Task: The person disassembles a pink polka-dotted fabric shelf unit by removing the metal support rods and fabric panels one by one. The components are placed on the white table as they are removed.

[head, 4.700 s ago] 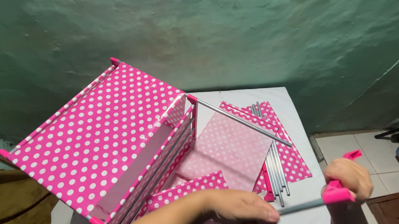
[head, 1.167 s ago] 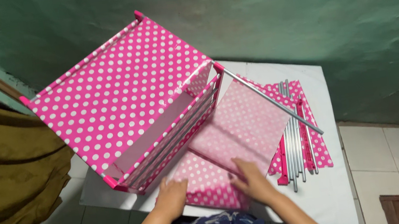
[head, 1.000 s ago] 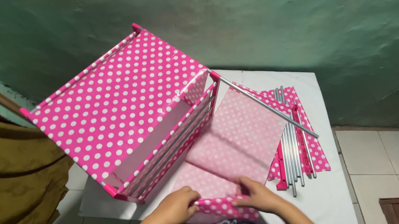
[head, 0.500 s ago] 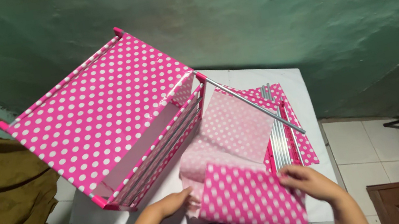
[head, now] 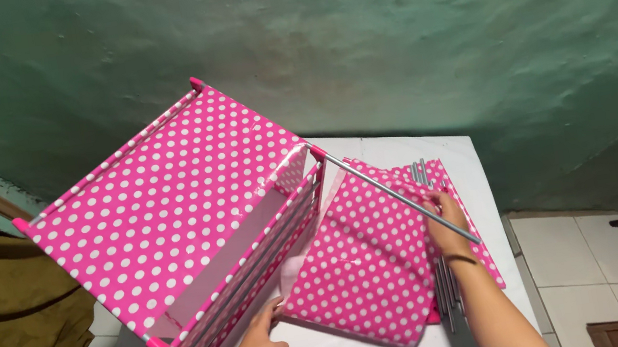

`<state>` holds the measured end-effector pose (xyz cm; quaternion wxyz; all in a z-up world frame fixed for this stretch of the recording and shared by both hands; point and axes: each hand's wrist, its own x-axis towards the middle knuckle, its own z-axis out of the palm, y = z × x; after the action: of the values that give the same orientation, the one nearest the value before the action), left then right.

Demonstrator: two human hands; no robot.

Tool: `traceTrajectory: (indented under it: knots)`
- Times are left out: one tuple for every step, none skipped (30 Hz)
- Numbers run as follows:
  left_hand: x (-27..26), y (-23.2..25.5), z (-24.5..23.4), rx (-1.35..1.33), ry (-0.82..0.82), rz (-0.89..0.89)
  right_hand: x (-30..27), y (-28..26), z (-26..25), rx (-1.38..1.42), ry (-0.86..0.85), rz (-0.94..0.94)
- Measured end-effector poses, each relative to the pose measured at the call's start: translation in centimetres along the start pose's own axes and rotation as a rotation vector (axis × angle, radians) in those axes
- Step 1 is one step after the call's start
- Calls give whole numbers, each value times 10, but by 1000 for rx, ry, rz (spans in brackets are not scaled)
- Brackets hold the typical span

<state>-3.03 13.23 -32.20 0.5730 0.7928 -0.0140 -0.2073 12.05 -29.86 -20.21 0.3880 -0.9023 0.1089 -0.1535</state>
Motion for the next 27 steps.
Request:
traceTrajectory:
  knots:
    - [2,1,1,-25,28,8,10,2,3,15,52,-64]
    - [4,1,2,-48,58,16,17,5,6,32,104,-127]
    - [7,1,5,58,80,13,23,8,10,18,119,-121]
    - [11,4,8,165,101,10,26,10,13,4,133,-114]
    - [14,8,9,274,121,5,29,13,17,-11,148,-106]
    - [15,15,10,324,179,189,31,15,19,11,155,-105]
    - [14,24,11,374,233,374,32,17,20,33,161,-104]
    - [13,36,13,421,284,563,34,18,21,52,168,-104]
    - [8,49,13,446,316,626,37,19,20,23,202,-137]
    - [0,64,12,470,345,687,38,21,19,-7,235,-167]
    - [-5,76,11,494,373,749,40,22,18,-38,267,-196]
    - [-7,84,11,415,341,638,41,23,17,-58,270,-208]
    - [-9,87,11,337,308,526,42,23,16,-77,273,-219]
    - [-10,84,13,260,275,416,43,22,15,-96,277,-232]
    - [-7,76,16,129,225,245,42,19,15,-113,255,-215]
    - [-1,63,19,0,174,76,41,15,16,-130,235,-199]
    - [6,47,22,-129,121,-93,40,11,16,-147,215,-182]
    - [9,29,24,-195,76,-63,38,5,17,-196,92,-117]
    - [8,13,23,-261,30,-33,34,-1,22,-245,-30,-51]
    - [8,0,20,-325,-19,-7,30,-4,24,-293,-153,20]
    - [10,-9,17,-305,-31,-99,30,-6,30,-408,-14,-219]
    - [6,-18,19,-288,-48,-200,22,-5,38,-524,121,-452]
    - [1,-24,20,-270,-66,-300,11,-2,41,-635,258,-686]
    - [-1,-27,18,-238,-34,-236,0,1,39,-542,131,-600]
    - [-2,-27,17,-206,-2,-173,-13,1,38,-447,8,-510]
    - [-4,-25,17,-173,28,-108,-22,-4,37,-350,-110,-415]
    - [-7,-21,17,-285,38,-275,-37,-9,33,-377,-373,-153]
